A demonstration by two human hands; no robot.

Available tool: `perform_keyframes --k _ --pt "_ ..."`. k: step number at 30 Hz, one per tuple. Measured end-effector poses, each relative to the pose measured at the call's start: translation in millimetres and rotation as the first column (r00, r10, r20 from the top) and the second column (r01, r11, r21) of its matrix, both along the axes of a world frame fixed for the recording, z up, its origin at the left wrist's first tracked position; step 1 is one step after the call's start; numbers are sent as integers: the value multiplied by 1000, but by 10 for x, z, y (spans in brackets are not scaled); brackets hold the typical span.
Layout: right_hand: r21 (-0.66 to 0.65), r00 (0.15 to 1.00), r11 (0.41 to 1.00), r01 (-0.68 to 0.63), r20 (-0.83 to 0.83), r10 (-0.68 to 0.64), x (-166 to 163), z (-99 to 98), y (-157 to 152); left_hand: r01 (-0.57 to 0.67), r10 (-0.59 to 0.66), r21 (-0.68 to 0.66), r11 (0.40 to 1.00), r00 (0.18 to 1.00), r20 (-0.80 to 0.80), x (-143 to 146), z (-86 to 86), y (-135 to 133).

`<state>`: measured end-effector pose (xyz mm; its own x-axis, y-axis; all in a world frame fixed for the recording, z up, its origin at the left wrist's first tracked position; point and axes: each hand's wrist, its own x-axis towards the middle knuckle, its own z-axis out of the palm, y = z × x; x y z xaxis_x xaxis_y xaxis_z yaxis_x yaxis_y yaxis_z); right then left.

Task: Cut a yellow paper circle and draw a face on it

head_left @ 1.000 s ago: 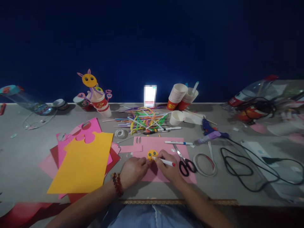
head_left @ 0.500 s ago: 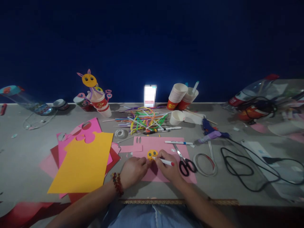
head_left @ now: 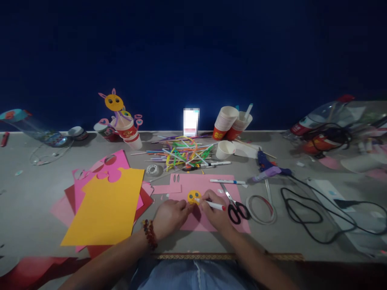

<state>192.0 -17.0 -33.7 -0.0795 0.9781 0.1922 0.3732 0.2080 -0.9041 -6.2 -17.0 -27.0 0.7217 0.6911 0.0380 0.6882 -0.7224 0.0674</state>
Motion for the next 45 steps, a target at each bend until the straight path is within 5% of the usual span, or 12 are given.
perform_keyframes --k 9,12,16,19,22,26,31,41,45 --pt "-58 954 982 181 -231 -189 19 -13 -3 -19 25 -70 997 996 84 -19 -1 6" --pt "-63 939 975 211 -266 -220 44 66 -1 -78 120 -182 980 965 234 -63 -1 15" --pt "-71 935 974 215 -273 -226 121 236 -92 -152 456 -517 842 713 533 -119 79 13" --pt "-98 950 987 130 -272 -152 139 355 -240 -16 675 -751 660 451 584 -111 198 -27" --pt "-179 932 984 -9 -357 -57 88 421 -399 152 778 -826 543 278 563 -51 296 -97" --pt "-292 858 943 -161 -513 -13 -4 419 -533 228 822 -834 502 173 542 79 341 -173" --pt "-289 822 939 -188 -569 -11 -48 363 -563 301 802 -795 526 134 581 238 329 -201" --pt "-285 796 947 -147 -602 -58 -63 354 -563 257 755 -797 547 261 602 250 399 -257" --pt "-303 796 946 -118 -598 -92 -64 331 -574 359 852 -819 447 106 512 288 366 -242"
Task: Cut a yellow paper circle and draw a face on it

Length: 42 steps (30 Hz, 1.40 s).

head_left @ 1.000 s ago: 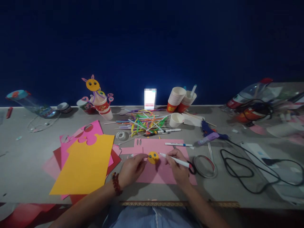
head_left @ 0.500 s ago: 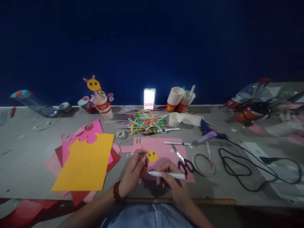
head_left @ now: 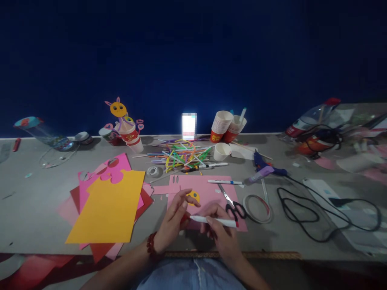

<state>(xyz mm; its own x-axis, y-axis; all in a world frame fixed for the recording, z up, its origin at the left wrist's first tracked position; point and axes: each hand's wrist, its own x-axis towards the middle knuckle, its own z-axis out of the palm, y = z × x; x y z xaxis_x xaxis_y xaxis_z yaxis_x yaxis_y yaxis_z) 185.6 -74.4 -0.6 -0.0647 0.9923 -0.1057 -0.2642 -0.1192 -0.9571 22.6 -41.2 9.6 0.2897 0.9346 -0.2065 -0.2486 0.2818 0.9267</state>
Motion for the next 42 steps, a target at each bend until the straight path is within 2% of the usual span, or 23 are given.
perform_keyframes --k 3,6,9,13,21,30,36,40,42 --pt "27 999 1000 15 48 -17 -10 -5 -19 -133 187 -244 961 959 215 61 -68 57" --pt "142 977 990 -27 215 -4 -34 17 -50 -160 325 -399 903 862 389 113 -140 111" --pt "282 911 956 -80 411 -45 -69 62 -72 -179 388 -442 879 807 446 150 -172 127" --pt "397 844 911 -113 522 -123 -106 102 -63 -243 443 -444 862 788 428 188 -138 110" --pt "472 794 873 -120 574 -202 -103 33 -46 -248 425 -395 885 776 465 225 -90 42" --pt "503 823 862 -69 517 -236 -98 -1 -59 -246 289 -154 957 843 453 183 -87 -127" --pt "525 871 847 -79 449 -197 -136 -37 -62 -211 245 -127 969 866 436 200 -106 -199" --pt "603 834 784 -144 500 -231 -94 1 -9 -172 213 -142 975 905 369 183 -96 -215" --pt "658 801 725 -205 538 -263 -69 19 14 -137 174 -148 980 943 285 141 -86 -243"
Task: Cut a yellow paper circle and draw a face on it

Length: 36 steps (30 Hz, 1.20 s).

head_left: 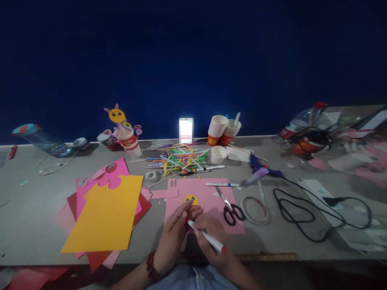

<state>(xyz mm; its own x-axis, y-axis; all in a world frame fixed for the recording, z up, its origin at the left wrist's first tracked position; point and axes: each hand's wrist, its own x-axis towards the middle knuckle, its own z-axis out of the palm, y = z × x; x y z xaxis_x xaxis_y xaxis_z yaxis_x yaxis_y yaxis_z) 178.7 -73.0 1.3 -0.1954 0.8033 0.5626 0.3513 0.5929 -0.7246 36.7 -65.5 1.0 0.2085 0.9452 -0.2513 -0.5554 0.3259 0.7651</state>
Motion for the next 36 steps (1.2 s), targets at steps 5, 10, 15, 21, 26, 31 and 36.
perform_keyframes --k 5,10,15,21,26,31,36 --pt "73 992 990 -120 56 116 13 -49 2 136 -140 -32 990 969 -204 -141 -44 -117" --pt "11 992 994 -111 65 110 5 -89 -18 144 -157 -100 985 977 -145 -154 -122 -153" --pt "-166 999 985 -49 0 50 113 -18 -12 207 -204 -1 978 964 -170 -138 -56 -71" --pt "-22 902 963 269 356 -244 600 127 456 84 55 282 956 890 -452 -301 12 154" --pt "-3 433 859 512 865 -254 836 332 1011 391 120 463 796 647 -753 -450 -66 289" --pt "-7 297 839 543 937 -184 800 323 1222 522 296 534 665 472 -831 -477 -105 348" --pt "-47 325 890 454 939 -116 622 308 1344 578 327 510 637 397 -858 -508 -118 408"
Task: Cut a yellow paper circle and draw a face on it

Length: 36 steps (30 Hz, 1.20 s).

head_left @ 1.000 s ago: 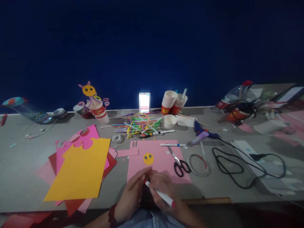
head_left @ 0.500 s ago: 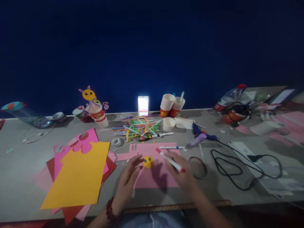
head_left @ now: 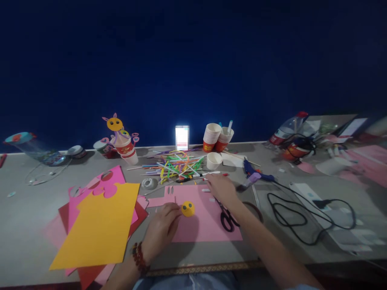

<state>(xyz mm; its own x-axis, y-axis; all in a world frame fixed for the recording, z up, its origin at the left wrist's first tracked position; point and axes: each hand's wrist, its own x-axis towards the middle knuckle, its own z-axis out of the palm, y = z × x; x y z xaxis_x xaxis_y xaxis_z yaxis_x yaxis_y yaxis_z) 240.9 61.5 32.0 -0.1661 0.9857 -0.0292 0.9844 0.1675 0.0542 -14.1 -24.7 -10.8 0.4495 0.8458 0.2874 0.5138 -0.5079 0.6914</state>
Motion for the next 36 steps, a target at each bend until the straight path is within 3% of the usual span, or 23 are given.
perform_keyframes --k 6,13,25,31,36 --pt "-59 989 987 -147 -33 145 -232 -8 298 -17 17 10 1000 1000 -14 -18 14 63" --pt "-38 998 997 -62 25 63 -108 -77 387 -49 49 -1 999 999 13 -127 -18 79" --pt "-45 990 995 -90 108 94 -87 -68 485 -10 11 15 1000 997 -73 -75 32 59" --pt "-35 969 971 -236 68 238 -69 138 490 -8 8 4 1000 999 -42 -119 36 59" --pt "-27 931 931 -363 15 363 -168 421 180 -113 110 111 987 994 27 -89 109 149"
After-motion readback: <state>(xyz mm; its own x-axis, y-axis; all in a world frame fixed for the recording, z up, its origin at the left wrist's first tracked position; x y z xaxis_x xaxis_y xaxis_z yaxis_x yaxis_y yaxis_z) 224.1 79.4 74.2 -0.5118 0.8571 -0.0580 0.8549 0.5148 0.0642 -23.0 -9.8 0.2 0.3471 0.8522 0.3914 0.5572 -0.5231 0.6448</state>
